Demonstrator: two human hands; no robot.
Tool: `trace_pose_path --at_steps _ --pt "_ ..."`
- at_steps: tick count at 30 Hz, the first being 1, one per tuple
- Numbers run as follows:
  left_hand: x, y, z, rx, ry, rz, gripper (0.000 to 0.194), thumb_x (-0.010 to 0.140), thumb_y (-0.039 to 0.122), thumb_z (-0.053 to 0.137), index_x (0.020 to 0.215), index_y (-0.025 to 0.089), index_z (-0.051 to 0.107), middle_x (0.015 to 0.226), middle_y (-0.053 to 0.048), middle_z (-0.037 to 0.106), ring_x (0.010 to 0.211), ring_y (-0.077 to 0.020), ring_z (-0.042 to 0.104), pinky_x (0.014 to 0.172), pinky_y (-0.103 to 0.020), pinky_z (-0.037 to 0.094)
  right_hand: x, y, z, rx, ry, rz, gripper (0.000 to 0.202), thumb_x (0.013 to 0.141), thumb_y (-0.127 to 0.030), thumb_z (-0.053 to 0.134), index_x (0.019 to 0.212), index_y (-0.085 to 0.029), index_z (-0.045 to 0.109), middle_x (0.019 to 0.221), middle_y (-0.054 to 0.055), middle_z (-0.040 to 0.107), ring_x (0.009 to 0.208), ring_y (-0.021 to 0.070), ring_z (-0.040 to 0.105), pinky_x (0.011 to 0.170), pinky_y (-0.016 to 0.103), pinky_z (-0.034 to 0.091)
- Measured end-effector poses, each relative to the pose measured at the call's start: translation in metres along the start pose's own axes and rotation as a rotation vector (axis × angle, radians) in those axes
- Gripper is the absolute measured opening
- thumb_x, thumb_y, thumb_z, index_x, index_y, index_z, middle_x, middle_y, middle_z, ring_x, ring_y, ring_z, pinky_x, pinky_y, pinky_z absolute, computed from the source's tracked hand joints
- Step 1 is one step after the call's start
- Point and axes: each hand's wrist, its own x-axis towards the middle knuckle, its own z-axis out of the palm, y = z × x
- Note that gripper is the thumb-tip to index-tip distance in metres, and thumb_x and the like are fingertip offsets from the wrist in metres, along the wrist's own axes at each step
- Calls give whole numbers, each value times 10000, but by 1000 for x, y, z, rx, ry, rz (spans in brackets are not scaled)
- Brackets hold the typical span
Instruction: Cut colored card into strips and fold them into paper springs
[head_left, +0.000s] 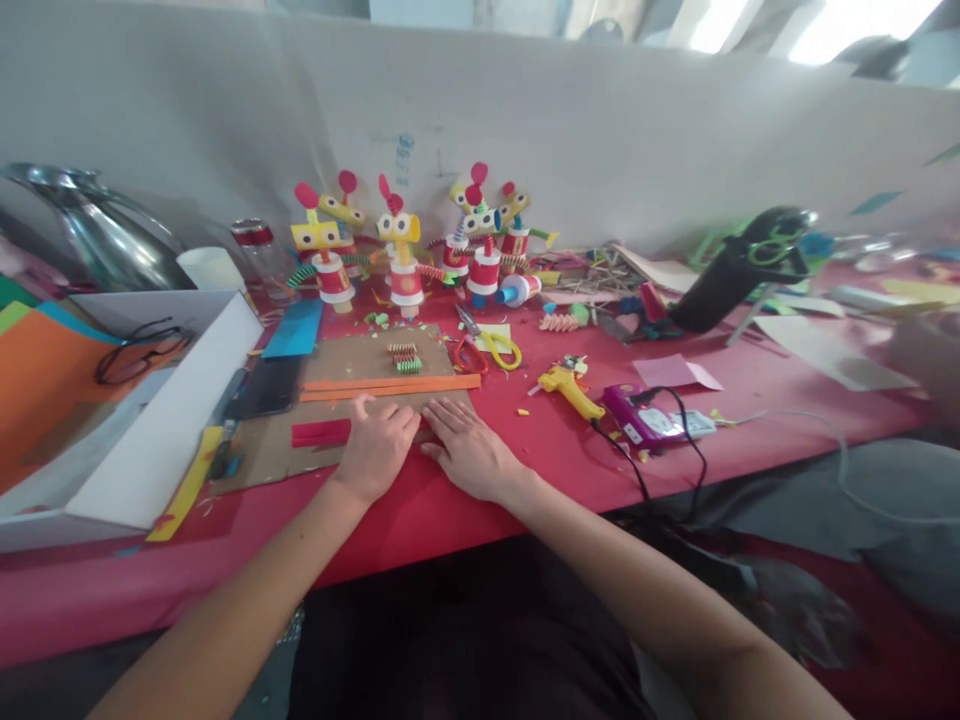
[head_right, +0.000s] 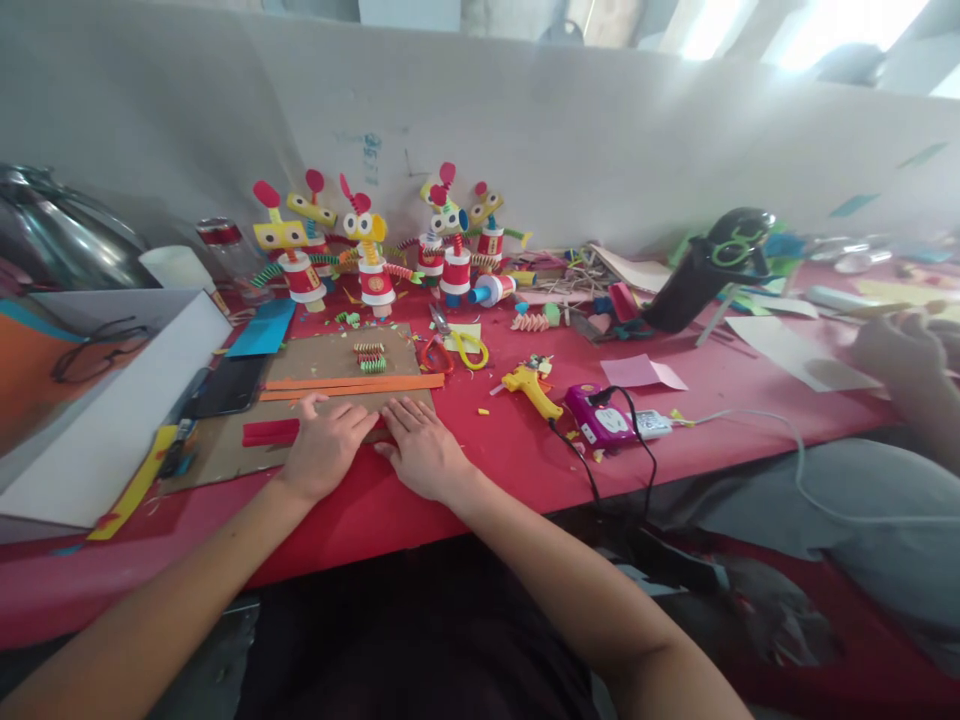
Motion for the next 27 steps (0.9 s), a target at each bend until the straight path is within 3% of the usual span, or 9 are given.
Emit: trace_pose_path --at_steps 6,13,18,27 --pt "-19 -23 -6 9 -5 -80 265 906 94 407 915 202 649 891 -59 680 932 -253 588 925 -522 267 -2 0 -3 23 -4 38 491 966 -354 441 1407 -140 469 1484 104 426 1411 209 328 1187 408 228" --pt "-43 -52 0 -46 41 -66 306 934 133 397 993 251 672 963 -39 705 941 -232 604 921 -493 245 -1 -1 -3 34 -18 49 505 964 -364 429 1414 -138 460 1492 94 415 1418 214 313 1190 407 226" --pt "-54 -59 -3 -58 87 -89 362 956 152 336 996 253 681 962 -42 708 935 -215 608 921 -473 241 -1 -2 -4 27 -36 54 506 964 -360 424 1416 -134 457 1499 92 403 1420 215 309 1194 409 218" --pt "-70 -64 -3 -43 37 -203 409 972 164 269 1021 261 663 901 -27 698 918 -208 592 925 -477 265 -1 -2 -5 14 -44 62 508 957 -347 438 1416 -128 453 1502 92 394 1422 208 305 1194 405 218"
